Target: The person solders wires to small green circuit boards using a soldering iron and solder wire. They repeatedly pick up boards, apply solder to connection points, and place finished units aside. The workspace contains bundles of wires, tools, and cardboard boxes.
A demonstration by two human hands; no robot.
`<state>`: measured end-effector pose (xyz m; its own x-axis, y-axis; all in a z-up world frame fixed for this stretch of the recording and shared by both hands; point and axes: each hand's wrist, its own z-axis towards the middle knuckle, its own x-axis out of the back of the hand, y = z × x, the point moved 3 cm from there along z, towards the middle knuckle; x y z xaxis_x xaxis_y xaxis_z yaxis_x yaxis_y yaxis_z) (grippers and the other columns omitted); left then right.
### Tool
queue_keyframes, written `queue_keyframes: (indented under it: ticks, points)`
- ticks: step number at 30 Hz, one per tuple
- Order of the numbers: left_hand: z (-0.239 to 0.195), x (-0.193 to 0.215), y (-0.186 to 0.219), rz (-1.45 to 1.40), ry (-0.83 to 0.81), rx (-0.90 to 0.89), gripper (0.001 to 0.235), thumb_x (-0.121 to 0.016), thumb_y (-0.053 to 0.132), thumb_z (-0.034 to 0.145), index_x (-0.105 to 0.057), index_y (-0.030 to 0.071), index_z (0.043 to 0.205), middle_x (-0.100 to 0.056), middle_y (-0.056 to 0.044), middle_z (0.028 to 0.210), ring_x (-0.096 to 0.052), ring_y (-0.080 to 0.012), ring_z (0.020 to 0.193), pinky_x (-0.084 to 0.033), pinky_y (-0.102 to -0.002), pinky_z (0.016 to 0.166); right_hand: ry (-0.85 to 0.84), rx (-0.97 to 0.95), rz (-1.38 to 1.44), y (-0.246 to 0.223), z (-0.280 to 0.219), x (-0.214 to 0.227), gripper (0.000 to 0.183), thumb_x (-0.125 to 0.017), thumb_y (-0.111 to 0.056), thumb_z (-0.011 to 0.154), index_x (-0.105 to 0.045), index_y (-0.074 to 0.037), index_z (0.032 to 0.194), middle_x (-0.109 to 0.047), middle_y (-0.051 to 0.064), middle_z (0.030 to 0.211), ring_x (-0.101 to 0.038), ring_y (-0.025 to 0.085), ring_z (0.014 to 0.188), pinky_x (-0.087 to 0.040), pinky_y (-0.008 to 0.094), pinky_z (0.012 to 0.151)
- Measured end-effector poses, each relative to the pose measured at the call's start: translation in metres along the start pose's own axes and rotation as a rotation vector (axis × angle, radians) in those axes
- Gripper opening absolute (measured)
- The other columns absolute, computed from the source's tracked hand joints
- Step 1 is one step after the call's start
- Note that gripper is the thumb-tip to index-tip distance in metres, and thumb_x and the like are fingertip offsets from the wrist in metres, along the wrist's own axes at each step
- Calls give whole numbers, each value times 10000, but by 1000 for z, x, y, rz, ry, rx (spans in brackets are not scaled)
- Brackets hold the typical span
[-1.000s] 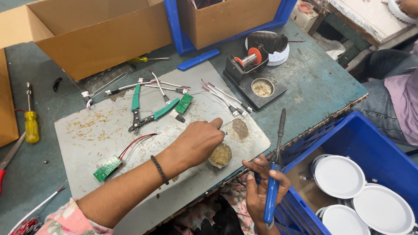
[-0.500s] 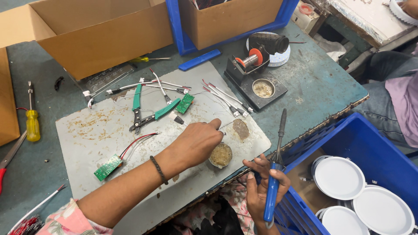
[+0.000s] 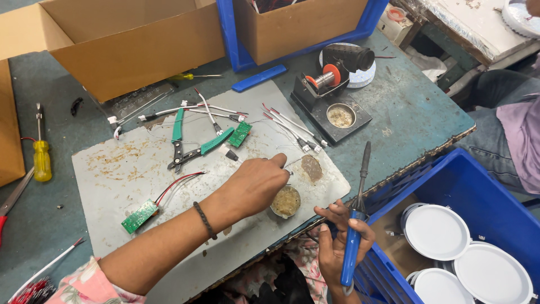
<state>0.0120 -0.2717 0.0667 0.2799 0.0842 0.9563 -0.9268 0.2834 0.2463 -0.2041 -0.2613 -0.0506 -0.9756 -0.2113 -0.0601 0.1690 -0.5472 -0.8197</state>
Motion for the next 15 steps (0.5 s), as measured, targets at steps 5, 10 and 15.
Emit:
queue_keyframes:
  ticks: [5, 10, 15]
  points:
    - [-3, 2, -3, -37, 1, 17, 36, -646, 2, 728, -669, -15, 707, -618, -204, 912, -679, -407, 729, -542, -497, 626, -2, 4, 8, -3, 1, -1, 693, -537, 231, 839, -290, -177, 1342, -558, 204, 1336, -712, 314, 1149, -304, 571, 1304]
    - [-6, -2, -5, -18, -1, 26, 33, -644, -14, 711, -676, -22, 704, -623, -209, 923, -680, -414, 729, -544, -500, 621, -17, 3, -8, -3, 1, -4, 698, -537, 236, 841, -285, -176, 1345, -556, 204, 1338, -706, 324, 1158, -298, 580, 1309]
    - [-5, -8, -2, -20, -7, 1, 45, -647, -21, 714, -689, -20, 697, -632, -220, 940, -691, -412, 743, -552, -496, 623, -12, 3, 3, 0, -1, -4, 711, -537, 243, 838, -283, -178, 1352, -553, 209, 1349, -708, 329, 1156, -306, 579, 1303]
